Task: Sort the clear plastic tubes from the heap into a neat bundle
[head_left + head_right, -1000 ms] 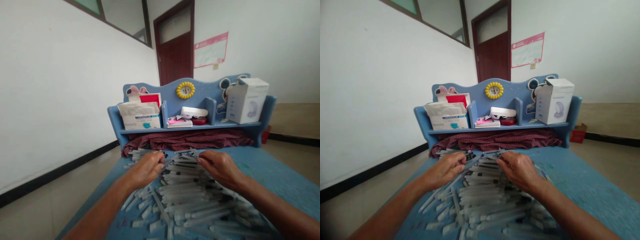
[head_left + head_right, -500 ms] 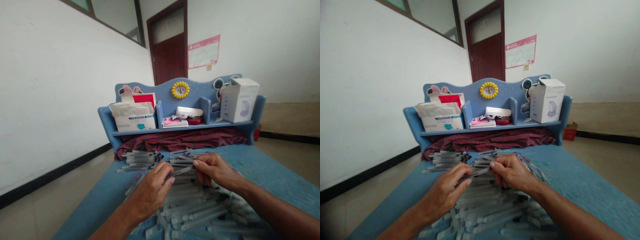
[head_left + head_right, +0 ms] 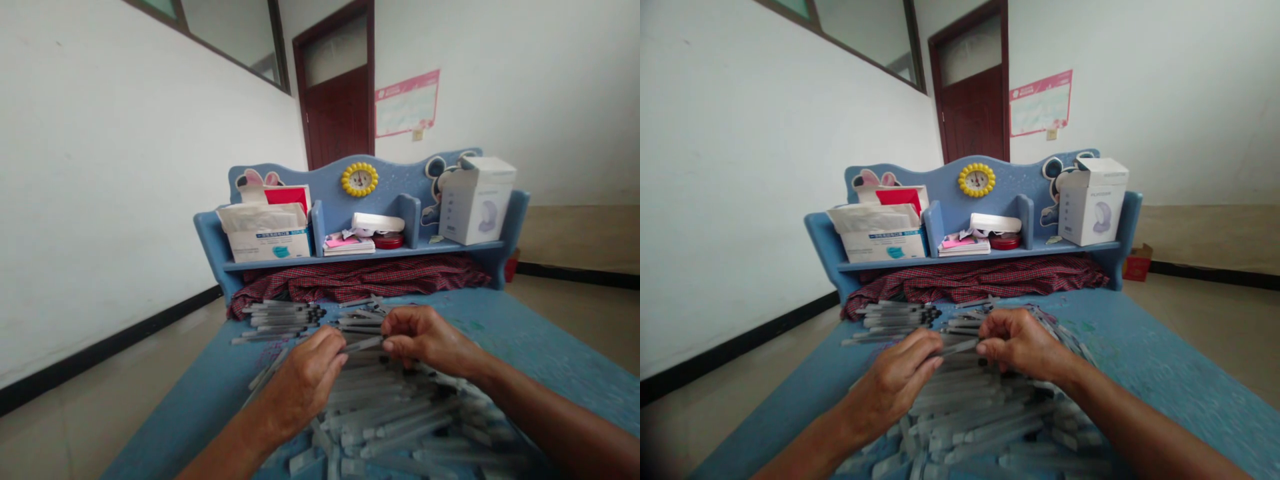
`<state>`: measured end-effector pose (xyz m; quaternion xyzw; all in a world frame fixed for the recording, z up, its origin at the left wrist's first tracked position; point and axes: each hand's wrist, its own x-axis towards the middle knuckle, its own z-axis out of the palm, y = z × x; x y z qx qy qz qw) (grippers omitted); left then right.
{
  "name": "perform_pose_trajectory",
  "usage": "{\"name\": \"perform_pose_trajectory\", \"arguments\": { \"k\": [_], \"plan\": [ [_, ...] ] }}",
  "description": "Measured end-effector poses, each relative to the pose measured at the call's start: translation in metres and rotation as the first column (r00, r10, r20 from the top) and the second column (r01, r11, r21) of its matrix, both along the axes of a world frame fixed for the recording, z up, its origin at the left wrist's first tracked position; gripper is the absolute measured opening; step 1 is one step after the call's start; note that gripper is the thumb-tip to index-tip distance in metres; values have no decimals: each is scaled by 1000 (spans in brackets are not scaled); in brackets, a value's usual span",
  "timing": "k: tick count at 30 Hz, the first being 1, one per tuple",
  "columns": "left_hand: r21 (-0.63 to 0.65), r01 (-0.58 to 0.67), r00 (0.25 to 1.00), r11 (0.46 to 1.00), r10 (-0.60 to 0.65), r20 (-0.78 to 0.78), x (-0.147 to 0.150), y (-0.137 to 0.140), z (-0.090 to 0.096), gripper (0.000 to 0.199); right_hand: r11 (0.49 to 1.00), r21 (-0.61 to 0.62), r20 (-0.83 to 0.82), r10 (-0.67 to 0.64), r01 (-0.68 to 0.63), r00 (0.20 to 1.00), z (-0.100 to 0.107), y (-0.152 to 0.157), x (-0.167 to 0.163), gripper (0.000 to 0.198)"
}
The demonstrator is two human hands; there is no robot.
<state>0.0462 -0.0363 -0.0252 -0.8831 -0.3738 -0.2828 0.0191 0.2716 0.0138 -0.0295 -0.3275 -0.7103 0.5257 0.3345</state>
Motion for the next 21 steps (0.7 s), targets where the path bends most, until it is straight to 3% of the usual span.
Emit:
{"name": "perform_pose_trajectory", "arguments": {
  "k": [5,10,14,18,21],
  "plan": [
    [13,2,1000,1000,-2,-4,1,0,-1,13,991,131,126,-47,30,991,-1,-3,-1,39],
    [18,-2,1000,1000,2,1,2,0,-1,13,998,57,48,-29,26,998,-2,-1,-2,26],
    [37,-6,1000,999,6,2,0,1,-2,13,995,90,135,-51,39,990,-2,0,-2,30],
    [34,-7,1000,999,7,-7,-1,2,-3,13,1000,-19,51,7,-6,999,-1,-1,-2,20],
    [25,-14,1000,1000,14,-5,0,1,-2,14,999,-34,18,22,-21,1000,-1,-1,-1,34]
  ]
}}
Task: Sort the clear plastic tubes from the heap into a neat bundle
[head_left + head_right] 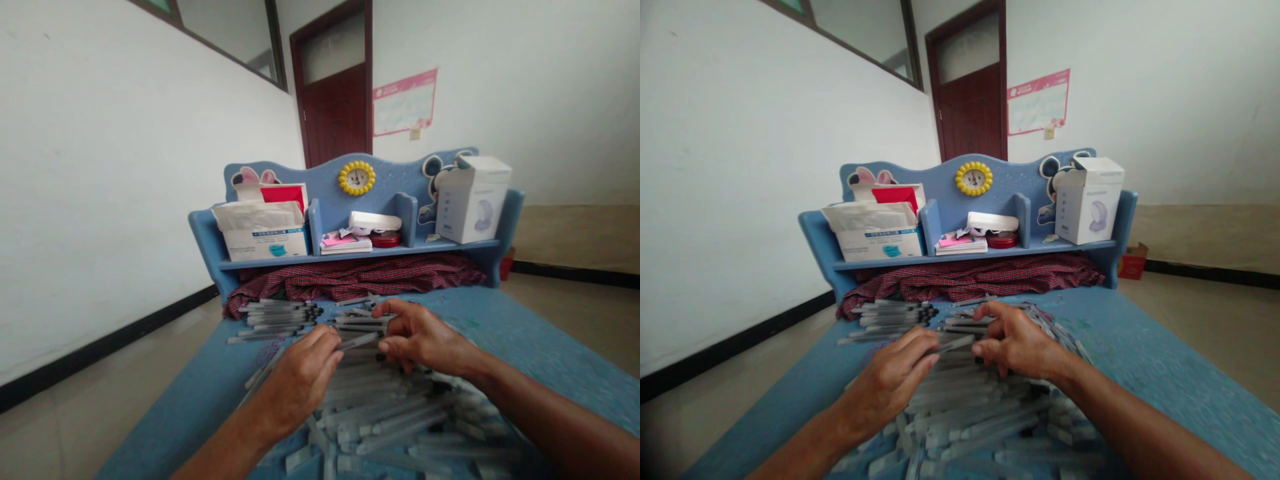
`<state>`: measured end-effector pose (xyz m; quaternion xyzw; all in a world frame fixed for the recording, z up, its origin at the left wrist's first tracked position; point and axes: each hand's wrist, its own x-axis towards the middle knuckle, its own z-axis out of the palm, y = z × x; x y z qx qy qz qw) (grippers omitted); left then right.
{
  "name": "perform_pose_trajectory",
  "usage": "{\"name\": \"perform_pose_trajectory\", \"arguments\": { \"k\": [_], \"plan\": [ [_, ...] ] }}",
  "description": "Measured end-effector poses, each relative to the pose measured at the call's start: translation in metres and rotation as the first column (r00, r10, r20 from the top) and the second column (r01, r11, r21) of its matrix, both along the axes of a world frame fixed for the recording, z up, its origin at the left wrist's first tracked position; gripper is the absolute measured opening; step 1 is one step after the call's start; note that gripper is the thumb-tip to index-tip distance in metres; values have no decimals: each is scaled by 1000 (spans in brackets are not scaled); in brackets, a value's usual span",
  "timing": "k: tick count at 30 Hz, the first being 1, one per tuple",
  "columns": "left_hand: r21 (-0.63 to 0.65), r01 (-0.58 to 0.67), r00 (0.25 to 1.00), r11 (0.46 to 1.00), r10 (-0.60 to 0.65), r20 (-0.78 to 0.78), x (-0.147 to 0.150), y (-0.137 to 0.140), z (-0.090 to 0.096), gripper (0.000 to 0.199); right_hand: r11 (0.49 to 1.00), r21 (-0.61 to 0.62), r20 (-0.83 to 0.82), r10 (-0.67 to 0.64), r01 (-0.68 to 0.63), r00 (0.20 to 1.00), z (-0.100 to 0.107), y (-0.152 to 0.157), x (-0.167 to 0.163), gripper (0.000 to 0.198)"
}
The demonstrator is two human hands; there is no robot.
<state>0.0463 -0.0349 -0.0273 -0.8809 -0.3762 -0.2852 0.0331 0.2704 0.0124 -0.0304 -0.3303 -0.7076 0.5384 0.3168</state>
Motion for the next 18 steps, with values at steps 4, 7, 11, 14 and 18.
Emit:
{"name": "perform_pose_trajectory", "arguments": {
  "k": [4,7,11,14,18],
  "plan": [
    [2,-3,1000,1000,3,2,1,0,1,14,996,89,117,-38,28,992,-1,1,0,26],
    [7,-6,1000,1000,6,-5,2,0,1,15,999,54,61,-9,5,998,-2,1,0,21],
    [17,-10,1000,1000,10,-3,1,2,0,15,999,47,77,-17,13,997,0,1,0,35],
    [21,-6,1000,1000,6,-2,2,2,0,14,995,87,170,-59,45,984,0,0,-1,28],
    [6,-8,1000,1000,8,-7,3,1,0,15,999,21,90,-52,50,995,0,0,-2,20]
  ]
}}
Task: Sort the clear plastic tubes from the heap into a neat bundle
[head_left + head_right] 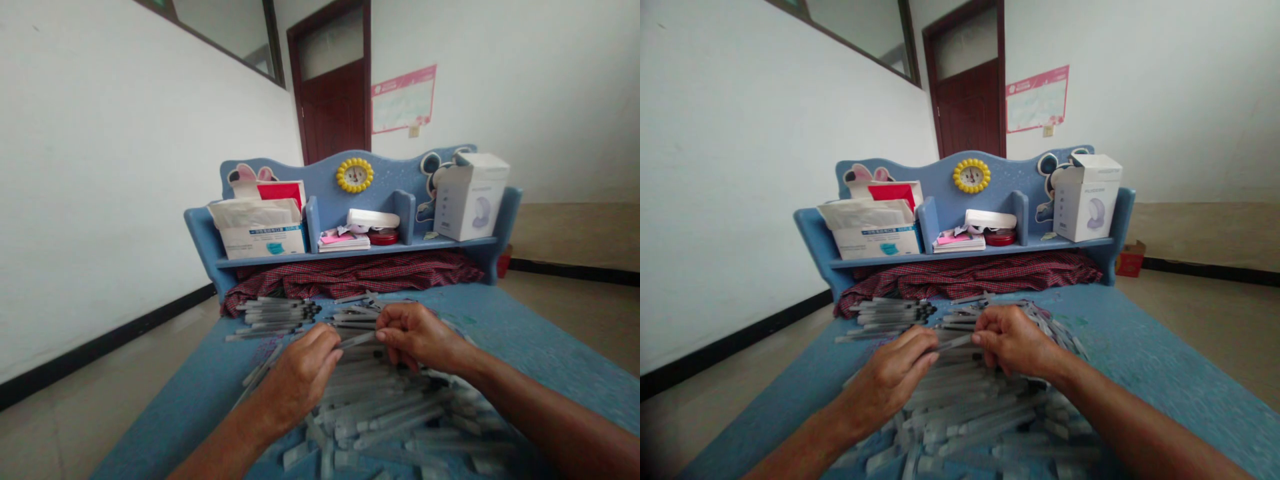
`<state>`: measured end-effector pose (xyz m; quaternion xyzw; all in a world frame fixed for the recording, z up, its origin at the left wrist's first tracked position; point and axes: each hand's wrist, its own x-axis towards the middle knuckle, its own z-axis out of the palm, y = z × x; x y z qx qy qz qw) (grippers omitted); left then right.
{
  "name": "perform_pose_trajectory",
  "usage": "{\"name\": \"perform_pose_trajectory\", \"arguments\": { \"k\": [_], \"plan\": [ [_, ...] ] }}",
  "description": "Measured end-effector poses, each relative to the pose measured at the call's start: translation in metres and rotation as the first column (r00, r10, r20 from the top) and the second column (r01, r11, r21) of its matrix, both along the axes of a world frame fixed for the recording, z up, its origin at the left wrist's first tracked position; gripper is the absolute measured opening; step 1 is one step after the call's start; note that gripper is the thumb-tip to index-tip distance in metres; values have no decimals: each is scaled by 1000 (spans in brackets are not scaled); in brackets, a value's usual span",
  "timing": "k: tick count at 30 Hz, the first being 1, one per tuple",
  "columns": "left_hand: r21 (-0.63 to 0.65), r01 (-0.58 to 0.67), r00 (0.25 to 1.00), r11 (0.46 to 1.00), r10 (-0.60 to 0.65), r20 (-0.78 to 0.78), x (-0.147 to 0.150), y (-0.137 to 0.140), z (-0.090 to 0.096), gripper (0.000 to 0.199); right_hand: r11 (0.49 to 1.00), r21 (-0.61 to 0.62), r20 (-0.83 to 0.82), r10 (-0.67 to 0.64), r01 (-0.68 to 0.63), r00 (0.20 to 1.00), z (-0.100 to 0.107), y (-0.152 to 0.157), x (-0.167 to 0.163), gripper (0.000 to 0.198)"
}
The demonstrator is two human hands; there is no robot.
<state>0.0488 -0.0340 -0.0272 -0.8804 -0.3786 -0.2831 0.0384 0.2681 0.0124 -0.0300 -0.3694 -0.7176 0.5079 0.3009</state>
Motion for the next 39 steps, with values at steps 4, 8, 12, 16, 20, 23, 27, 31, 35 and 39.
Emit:
{"name": "perform_pose_trajectory", "arguments": {
  "k": [4,8,12,16,20,23,27,31,35,39],
  "plan": [
    [-6,-9,1000,1000,9,5,0,0,0,14,999,-28,-25,22,-23,999,0,0,1,29],
    [-13,-10,1000,1000,10,5,-1,0,0,14,1000,16,51,10,-10,999,0,1,2,31],
    [-35,-31,1000,999,30,-5,-3,1,0,14,999,-32,-52,7,-8,999,-2,5,4,25],
    [-37,-42,999,998,42,-7,-4,2,0,15,998,47,-98,-30,35,995,-6,12,7,18],
    [-33,-40,999,999,40,0,-2,2,0,16,952,264,13,-162,153,987,-11,19,6,11],
    [-16,-67,998,998,67,6,-2,4,-1,14,886,414,96,-272,210,958,-13,26,3,17],
    [-8,-127,992,992,127,12,-5,7,-3,14,823,523,187,-367,224,911,-12,33,1,25],
    [9,-142,990,990,142,18,-8,10,-6,14,784,579,210,-405,221,890,-8,34,4,29],
    [13,-127,992,992,127,11,-8,9,-7,15,765,612,148,-361,201,921,-2,25,8,28],
    [9,-98,995,995,98,5,-4,6,-4,15,823,567,151,-147,36,977,2,11,6,23]
  ]
}}
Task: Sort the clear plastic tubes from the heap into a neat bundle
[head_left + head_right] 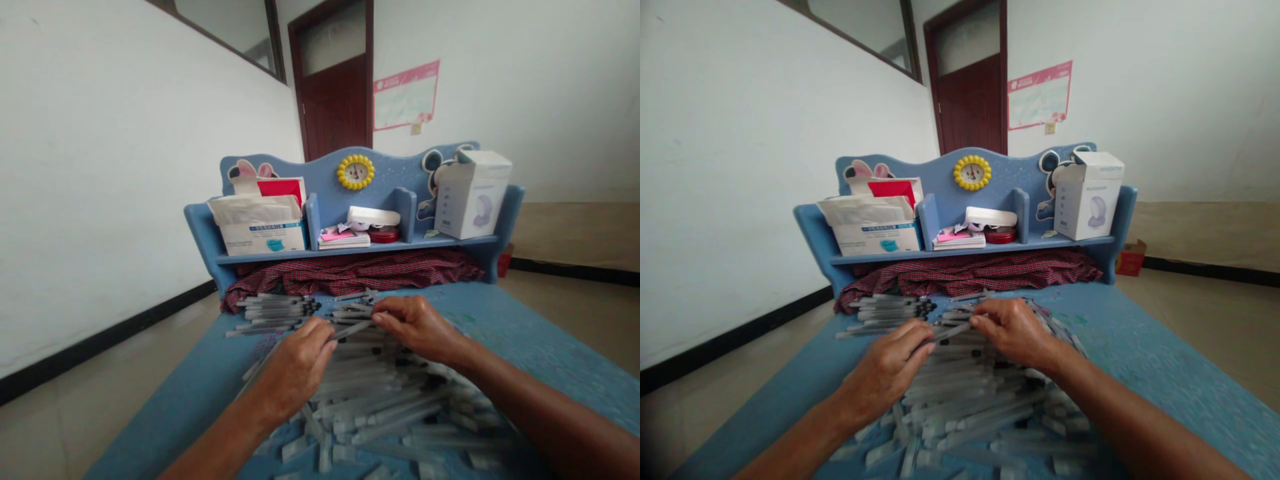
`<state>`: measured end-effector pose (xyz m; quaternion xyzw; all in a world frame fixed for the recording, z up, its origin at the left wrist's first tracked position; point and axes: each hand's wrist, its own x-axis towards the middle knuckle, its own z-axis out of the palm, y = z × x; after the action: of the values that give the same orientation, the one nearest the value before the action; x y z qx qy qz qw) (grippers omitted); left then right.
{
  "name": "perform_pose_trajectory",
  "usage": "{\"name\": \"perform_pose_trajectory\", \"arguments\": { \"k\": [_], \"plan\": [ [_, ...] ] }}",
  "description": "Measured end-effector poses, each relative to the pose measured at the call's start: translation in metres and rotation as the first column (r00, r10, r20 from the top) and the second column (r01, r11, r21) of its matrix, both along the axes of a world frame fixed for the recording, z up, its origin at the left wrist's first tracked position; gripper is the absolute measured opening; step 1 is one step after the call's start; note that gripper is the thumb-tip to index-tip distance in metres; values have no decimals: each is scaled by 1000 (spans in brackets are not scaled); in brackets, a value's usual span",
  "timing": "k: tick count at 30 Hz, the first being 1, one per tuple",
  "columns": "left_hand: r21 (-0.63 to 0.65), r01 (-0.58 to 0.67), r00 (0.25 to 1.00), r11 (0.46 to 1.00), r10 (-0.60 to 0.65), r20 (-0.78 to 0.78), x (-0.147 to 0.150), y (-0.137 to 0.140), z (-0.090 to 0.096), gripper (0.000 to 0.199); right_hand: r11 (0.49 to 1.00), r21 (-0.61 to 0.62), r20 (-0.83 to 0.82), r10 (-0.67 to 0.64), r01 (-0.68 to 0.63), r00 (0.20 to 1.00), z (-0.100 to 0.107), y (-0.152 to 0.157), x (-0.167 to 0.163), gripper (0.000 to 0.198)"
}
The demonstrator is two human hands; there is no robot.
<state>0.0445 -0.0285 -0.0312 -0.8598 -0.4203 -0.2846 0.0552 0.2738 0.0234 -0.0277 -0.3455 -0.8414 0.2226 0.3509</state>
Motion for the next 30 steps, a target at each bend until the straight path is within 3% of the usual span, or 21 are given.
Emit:
{"name": "perform_pose_trajectory", "arguments": {
  "k": [2,9,13,19,23,26,30],
  "plan": [
    [5,15,1000,1000,-14,-2,2,-2,1,15,998,-54,-12,45,-46,999,0,-5,-3,20],
    [-6,42,999,999,-42,-22,5,-4,1,15,952,-306,-75,-26,2,997,-4,-8,-8,14],
    [-21,15,999,1000,-16,-32,-6,2,6,15,937,-348,-120,-83,37,989,0,-2,2,14],
    [3,-138,985,990,138,-107,-45,24,17,18,911,-381,-176,-236,155,956,3,17,21,17],
    [5,-240,964,971,239,-118,-54,29,18,19,945,-248,-45,-231,213,972,-3,21,21,18],
    [-17,-209,973,978,207,-100,-44,23,15,19,960,-49,97,-270,276,958,-5,20,19,21],
    [-44,-108,992,993,105,-76,-22,11,12,18,881,275,160,-438,386,885,-2,11,18,23]
  ]
}}
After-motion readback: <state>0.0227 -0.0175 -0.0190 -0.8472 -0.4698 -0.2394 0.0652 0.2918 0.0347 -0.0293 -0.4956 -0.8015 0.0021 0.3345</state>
